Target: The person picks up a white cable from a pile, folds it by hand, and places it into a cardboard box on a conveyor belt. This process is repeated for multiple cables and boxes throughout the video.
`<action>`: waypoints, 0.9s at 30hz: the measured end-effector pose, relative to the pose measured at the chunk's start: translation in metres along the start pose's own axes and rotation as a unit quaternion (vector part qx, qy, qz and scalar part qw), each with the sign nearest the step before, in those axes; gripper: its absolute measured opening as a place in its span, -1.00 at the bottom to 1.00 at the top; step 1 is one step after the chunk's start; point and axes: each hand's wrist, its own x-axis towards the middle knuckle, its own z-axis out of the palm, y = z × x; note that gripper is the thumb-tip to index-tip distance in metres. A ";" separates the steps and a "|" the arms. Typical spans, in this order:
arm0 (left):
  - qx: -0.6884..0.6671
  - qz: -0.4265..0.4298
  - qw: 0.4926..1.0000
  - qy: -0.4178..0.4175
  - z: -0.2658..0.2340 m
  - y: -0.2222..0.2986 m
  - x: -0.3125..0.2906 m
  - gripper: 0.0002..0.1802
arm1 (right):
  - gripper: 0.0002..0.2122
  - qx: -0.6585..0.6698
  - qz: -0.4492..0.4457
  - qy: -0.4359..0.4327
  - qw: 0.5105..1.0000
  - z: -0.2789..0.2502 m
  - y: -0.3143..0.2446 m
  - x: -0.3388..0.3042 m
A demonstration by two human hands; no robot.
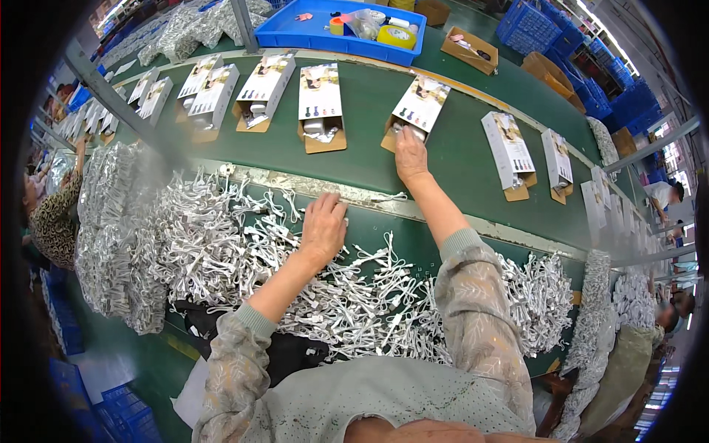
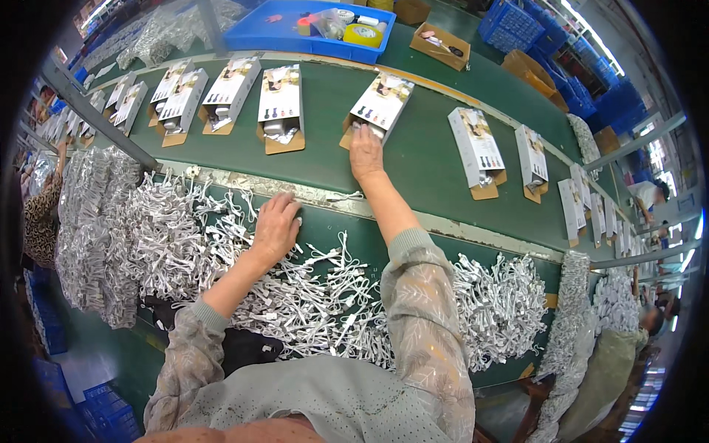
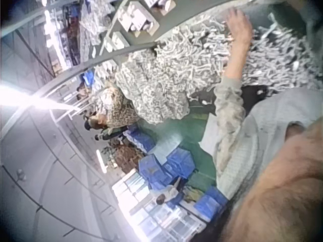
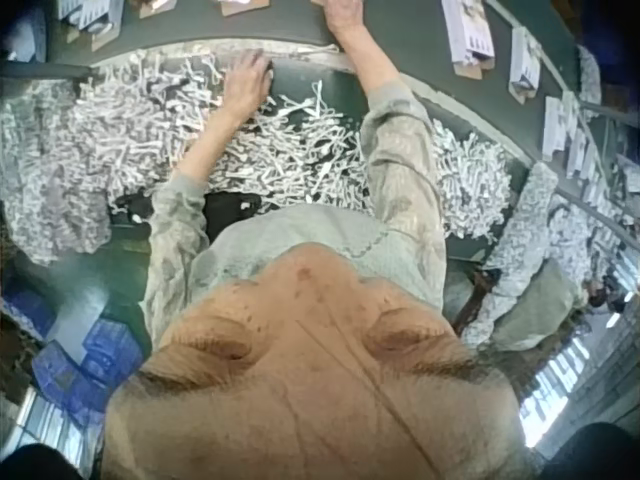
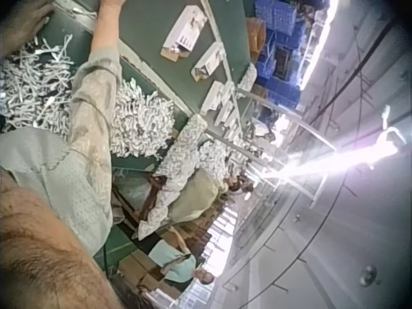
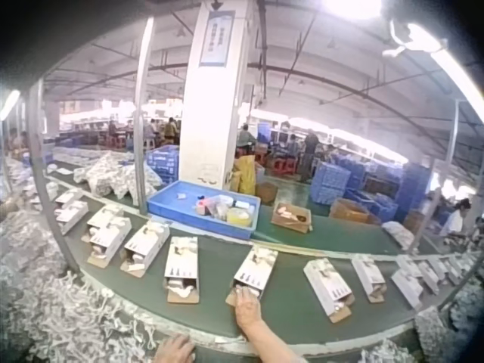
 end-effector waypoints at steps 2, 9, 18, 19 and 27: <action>0.058 -0.058 0.996 -0.022 -0.004 -0.001 -0.003 -0.55 | -0.68 -0.059 -0.023 0.010 0.998 0.006 -0.004 -0.016; -0.134 -0.064 0.987 -0.066 -0.009 0.008 -0.032 -0.62 | -0.60 0.181 -0.017 -0.173 0.968 -0.080 -0.024 -0.087; 0.000 -0.161 0.986 -0.047 -0.007 -0.039 -0.015 -0.55 | -0.90 0.203 0.055 -0.131 0.969 -0.085 -0.012 -0.090; -0.025 -0.089 0.995 -0.047 0.005 -0.027 -0.030 -0.57 | -0.92 0.220 0.068 -0.104 0.968 -0.084 -0.017 -0.083; -0.114 -0.159 0.981 0.016 -0.039 -0.016 0.010 -0.80 | -0.94 0.045 0.061 0.003 0.997 -0.038 -0.015 -0.013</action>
